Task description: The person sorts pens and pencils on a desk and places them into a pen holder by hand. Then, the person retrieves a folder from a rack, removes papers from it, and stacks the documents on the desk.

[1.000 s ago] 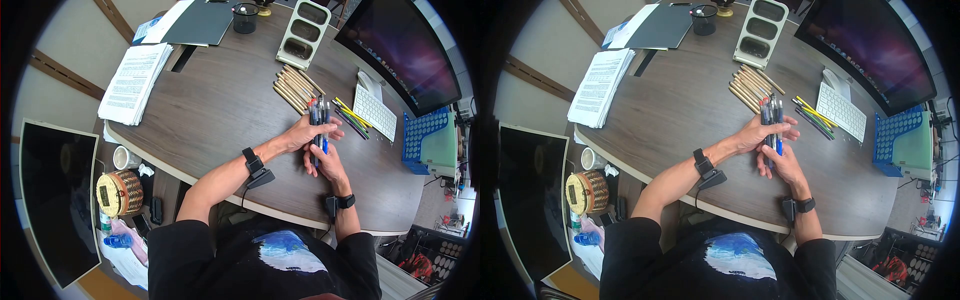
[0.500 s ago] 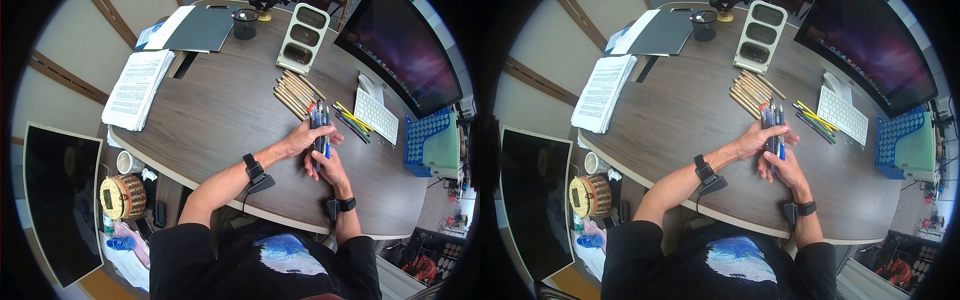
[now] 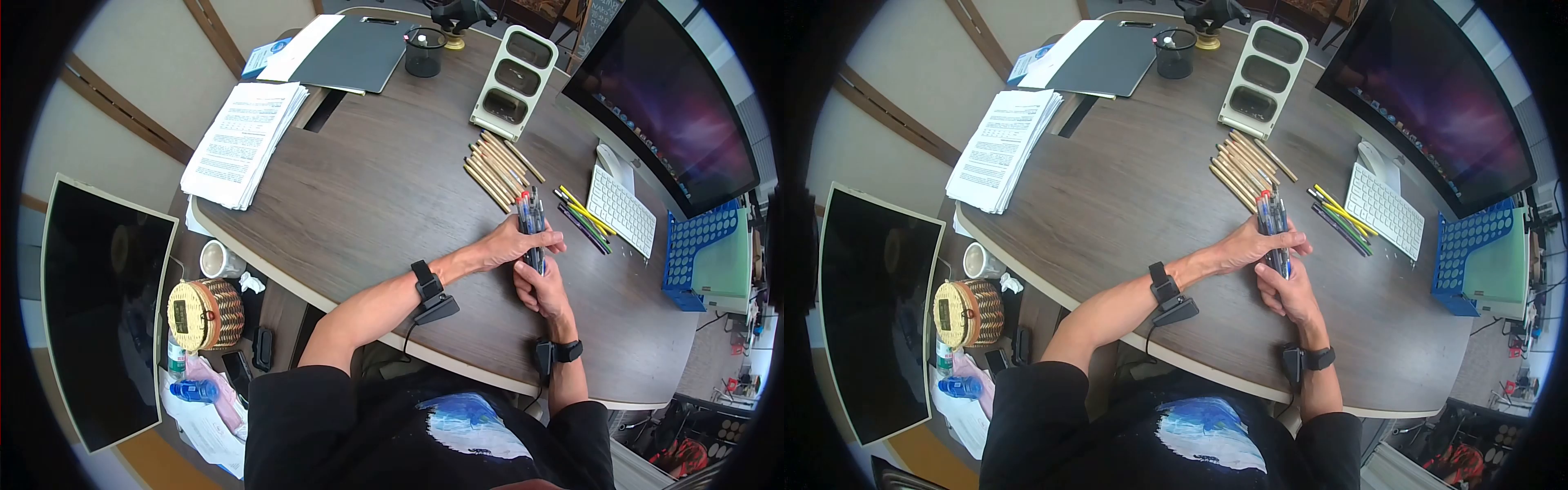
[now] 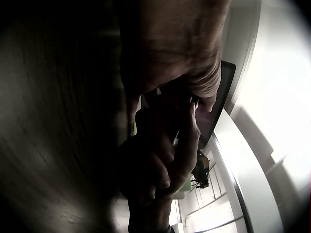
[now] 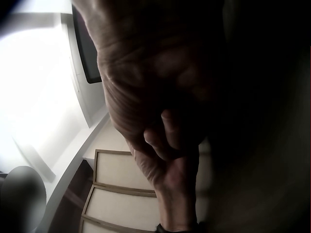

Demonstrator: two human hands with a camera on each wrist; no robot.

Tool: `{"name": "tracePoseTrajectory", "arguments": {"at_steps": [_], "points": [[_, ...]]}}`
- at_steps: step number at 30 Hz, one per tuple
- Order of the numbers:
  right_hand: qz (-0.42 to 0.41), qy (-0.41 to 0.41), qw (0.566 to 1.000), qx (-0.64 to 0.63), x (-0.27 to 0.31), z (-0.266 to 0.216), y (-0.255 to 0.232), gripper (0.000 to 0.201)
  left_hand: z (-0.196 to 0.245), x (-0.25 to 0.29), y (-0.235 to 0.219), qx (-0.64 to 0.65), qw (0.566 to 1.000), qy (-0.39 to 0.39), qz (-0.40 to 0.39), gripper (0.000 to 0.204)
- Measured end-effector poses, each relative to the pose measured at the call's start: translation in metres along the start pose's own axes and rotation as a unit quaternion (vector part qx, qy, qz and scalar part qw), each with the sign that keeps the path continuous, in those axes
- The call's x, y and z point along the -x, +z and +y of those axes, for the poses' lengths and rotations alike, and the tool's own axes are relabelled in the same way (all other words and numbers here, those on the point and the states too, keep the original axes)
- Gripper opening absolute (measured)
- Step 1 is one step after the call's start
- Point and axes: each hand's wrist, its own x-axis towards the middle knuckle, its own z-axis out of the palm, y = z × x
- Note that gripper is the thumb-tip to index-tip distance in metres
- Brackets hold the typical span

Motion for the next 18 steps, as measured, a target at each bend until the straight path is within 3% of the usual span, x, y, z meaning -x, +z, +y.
{"name": "tracePoseTrajectory", "arguments": {"at_steps": [4, 9, 13, 16, 18], "points": [[0.009, 0.005, 1.000, -0.002, 0.001, 0.003, 0.001, 0.026, 0.001, 0.000, -0.001, -0.013, 1.000, -0.005, -0.006, 0.043], [0.007, -0.045, 0.997, 0.063, 0.002, -0.003, 0.011, 0.025, -0.001, -0.001, -0.002, 0.006, 1.000, -0.001, -0.004, 0.047], [0.010, -0.016, 0.997, 0.079, 0.000, -0.004, 0.008, 0.023, -0.002, -0.002, -0.004, 0.025, 1.000, 0.014, -0.011, 0.053], [0.000, 0.001, 1.000, 0.014, 0.002, -0.024, 0.006, 0.023, -0.003, -0.005, -0.002, 0.035, 0.998, 0.058, -0.004, 0.058], [0.018, -0.045, 0.999, -0.008, -0.001, -0.046, 0.007, 0.022, -0.005, -0.002, -0.001, 0.049, 0.997, 0.050, 0.018, 0.059]]}}
